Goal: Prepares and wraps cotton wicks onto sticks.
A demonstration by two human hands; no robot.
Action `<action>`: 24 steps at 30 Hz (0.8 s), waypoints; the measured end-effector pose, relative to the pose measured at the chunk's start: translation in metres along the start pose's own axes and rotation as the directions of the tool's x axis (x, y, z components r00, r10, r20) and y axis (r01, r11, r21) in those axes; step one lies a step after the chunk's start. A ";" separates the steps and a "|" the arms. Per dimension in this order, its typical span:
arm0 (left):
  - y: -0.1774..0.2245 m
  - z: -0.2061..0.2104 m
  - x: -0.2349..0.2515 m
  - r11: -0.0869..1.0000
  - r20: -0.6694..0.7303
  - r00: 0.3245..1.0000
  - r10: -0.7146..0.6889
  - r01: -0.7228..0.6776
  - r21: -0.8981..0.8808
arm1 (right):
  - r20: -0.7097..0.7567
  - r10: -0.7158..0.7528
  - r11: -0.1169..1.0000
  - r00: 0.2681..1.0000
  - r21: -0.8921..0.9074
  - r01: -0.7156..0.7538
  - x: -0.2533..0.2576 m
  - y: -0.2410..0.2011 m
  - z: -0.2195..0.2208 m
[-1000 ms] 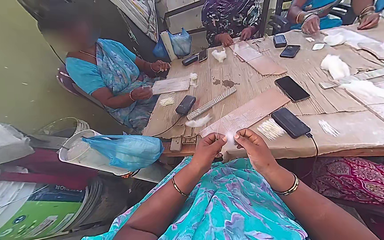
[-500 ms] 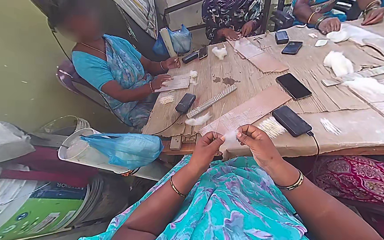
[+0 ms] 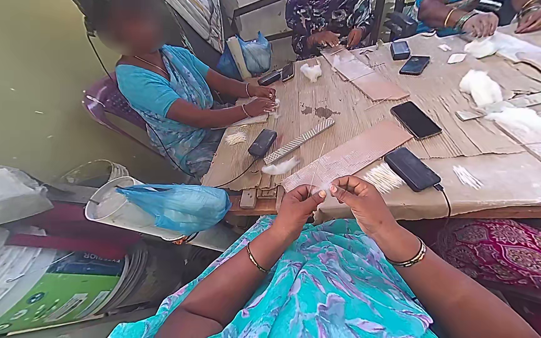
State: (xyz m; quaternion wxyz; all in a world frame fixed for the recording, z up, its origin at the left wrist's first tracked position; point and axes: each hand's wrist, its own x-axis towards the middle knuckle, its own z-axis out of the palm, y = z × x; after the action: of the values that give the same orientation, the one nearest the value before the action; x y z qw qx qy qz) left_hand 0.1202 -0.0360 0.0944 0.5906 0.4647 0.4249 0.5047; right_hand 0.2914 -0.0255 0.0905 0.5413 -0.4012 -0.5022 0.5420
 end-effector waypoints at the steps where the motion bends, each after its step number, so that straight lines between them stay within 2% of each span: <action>1: 0.001 0.000 0.000 1.000 -0.022 1.000 0.008 -0.008 0.006 | -0.014 -0.002 1.000 1.000 0.010 0.002 0.001 0.000 -0.002; 4: 0.003 0.000 -0.001 1.000 -0.055 0.998 0.017 -0.017 0.016 | -0.024 -0.007 1.000 1.000 0.016 0.008 0.004 -0.003 -0.007; 8: 0.002 0.001 -0.003 1.000 -0.057 0.998 0.020 -0.019 0.011 | 0.039 0.006 1.000 0.999 -0.004 -0.006 0.004 -0.004 -0.007; 16: 0.000 0.003 0.000 0.999 0.000 1.000 -0.016 0.016 0.031 | 0.023 -0.064 0.996 0.998 -0.064 0.065 0.002 0.002 -0.005; 24: -0.002 0.006 0.002 0.997 -0.066 0.998 0.024 -0.019 0.080 | 0.011 -0.030 0.999 0.999 -0.021 0.030 0.003 0.000 -0.006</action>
State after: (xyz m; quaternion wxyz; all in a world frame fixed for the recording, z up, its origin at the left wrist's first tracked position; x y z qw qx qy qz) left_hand 0.1263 -0.0344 0.0934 0.5517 0.4751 0.4590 0.5091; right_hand 0.2968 -0.0219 0.0897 0.5425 -0.3965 -0.5168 0.5305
